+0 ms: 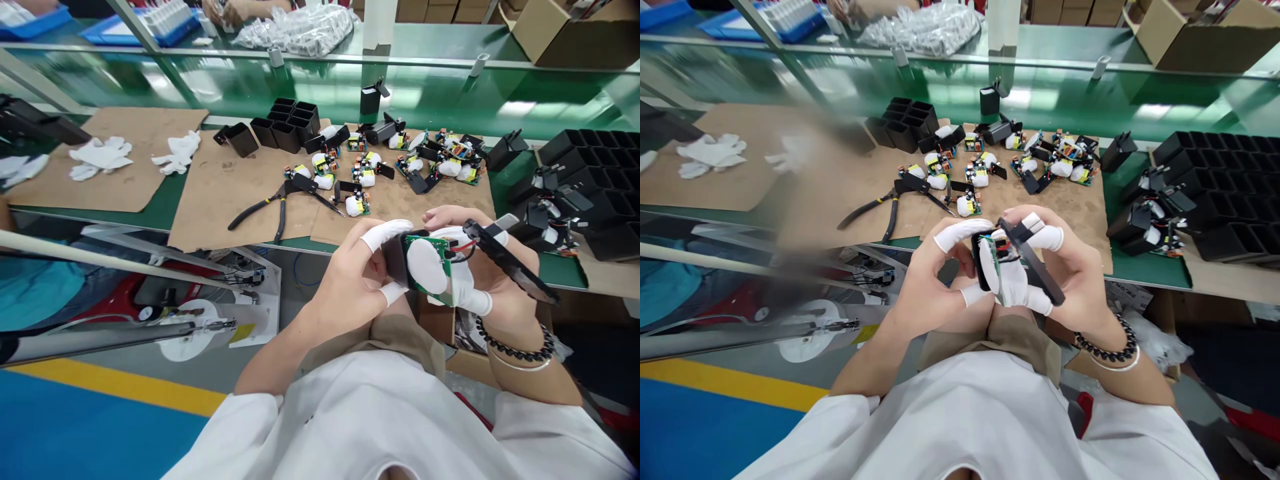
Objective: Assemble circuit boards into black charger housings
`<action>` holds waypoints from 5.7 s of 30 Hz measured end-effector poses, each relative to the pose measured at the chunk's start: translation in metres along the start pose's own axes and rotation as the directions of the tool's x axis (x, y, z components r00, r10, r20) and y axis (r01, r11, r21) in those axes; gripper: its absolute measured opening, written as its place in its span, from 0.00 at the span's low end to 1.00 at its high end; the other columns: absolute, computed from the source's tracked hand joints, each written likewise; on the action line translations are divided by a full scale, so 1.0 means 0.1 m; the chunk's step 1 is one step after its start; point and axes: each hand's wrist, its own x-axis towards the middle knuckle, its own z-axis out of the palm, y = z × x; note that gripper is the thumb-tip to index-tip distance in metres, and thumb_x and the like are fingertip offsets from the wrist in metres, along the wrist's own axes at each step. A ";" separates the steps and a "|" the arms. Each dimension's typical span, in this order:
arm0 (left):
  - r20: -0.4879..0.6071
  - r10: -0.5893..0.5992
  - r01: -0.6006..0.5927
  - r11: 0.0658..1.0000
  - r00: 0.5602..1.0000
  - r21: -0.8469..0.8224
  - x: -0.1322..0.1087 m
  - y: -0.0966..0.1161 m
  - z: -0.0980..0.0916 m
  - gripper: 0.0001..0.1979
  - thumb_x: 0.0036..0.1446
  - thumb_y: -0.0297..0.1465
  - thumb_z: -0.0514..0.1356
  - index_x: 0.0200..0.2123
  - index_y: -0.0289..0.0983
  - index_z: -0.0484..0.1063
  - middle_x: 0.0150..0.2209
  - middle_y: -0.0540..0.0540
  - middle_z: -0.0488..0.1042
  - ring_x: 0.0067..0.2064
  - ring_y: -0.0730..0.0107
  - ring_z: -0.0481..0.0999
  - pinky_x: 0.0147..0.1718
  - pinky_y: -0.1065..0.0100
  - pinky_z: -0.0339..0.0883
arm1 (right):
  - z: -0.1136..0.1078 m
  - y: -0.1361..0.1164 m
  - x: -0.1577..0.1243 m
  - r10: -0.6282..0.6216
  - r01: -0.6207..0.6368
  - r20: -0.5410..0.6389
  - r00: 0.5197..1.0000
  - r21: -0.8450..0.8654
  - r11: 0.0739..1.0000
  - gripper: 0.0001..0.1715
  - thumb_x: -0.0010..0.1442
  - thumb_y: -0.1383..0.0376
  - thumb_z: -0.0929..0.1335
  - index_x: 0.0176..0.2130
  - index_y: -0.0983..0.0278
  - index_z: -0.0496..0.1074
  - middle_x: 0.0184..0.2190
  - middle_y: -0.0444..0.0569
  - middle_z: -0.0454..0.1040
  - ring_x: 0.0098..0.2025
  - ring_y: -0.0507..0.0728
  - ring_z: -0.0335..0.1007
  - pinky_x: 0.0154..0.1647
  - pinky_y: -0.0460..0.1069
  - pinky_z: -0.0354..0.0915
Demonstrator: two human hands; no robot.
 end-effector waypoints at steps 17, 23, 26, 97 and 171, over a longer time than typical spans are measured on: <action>-0.022 0.021 -0.022 0.998 1.000 -0.051 0.04 -0.06 0.02 0.28 0.53 0.19 0.68 0.57 0.41 0.75 0.53 0.43 0.76 0.43 0.67 0.78 0.35 0.70 0.75 | 0.02 0.06 -0.02 0.061 -0.060 -0.016 0.998 0.027 0.998 0.26 0.50 0.67 0.82 0.49 0.51 0.82 0.50 0.48 0.78 0.54 0.63 0.76 0.61 0.60 0.72; -0.037 0.075 -0.077 0.995 0.997 -0.066 0.03 -0.12 0.02 0.29 0.55 0.24 0.71 0.59 0.46 0.74 0.53 0.45 0.76 0.42 0.68 0.78 0.35 0.68 0.77 | 0.03 0.03 -0.03 0.046 -0.046 0.000 0.999 0.046 0.998 0.26 0.52 0.69 0.80 0.50 0.53 0.81 0.50 0.48 0.78 0.55 0.64 0.75 0.62 0.61 0.72; -0.014 0.087 -0.088 0.995 0.996 -0.049 0.02 -0.17 0.01 0.30 0.56 0.30 0.73 0.61 0.49 0.73 0.55 0.45 0.75 0.45 0.65 0.79 0.38 0.66 0.78 | 0.04 -0.01 -0.02 0.069 -0.069 -0.001 0.998 0.017 0.997 0.26 0.51 0.70 0.79 0.49 0.53 0.81 0.51 0.47 0.79 0.55 0.63 0.76 0.61 0.61 0.73; 0.089 -0.060 0.060 0.998 0.994 0.013 0.14 -0.71 0.48 0.30 0.48 0.27 0.74 0.57 0.38 0.76 0.51 0.43 0.81 0.50 0.60 0.81 0.50 0.62 0.77 | -0.23 0.23 -0.27 0.278 -0.386 -0.384 0.880 -0.240 0.891 0.21 0.62 0.55 0.76 0.54 0.53 0.80 0.56 0.49 0.83 0.58 0.66 0.82 0.56 0.61 0.81; 0.160 -0.137 0.130 0.990 0.978 0.058 0.20 -0.98 0.64 0.36 0.49 0.29 0.74 0.63 0.37 0.72 0.61 0.37 0.79 0.62 0.50 0.80 0.63 0.51 0.74 | -0.24 0.52 -0.30 0.374 -0.445 -0.243 0.895 -0.432 0.784 0.18 0.63 0.63 0.74 0.52 0.58 0.83 0.52 0.49 0.85 0.55 0.63 0.83 0.59 0.58 0.77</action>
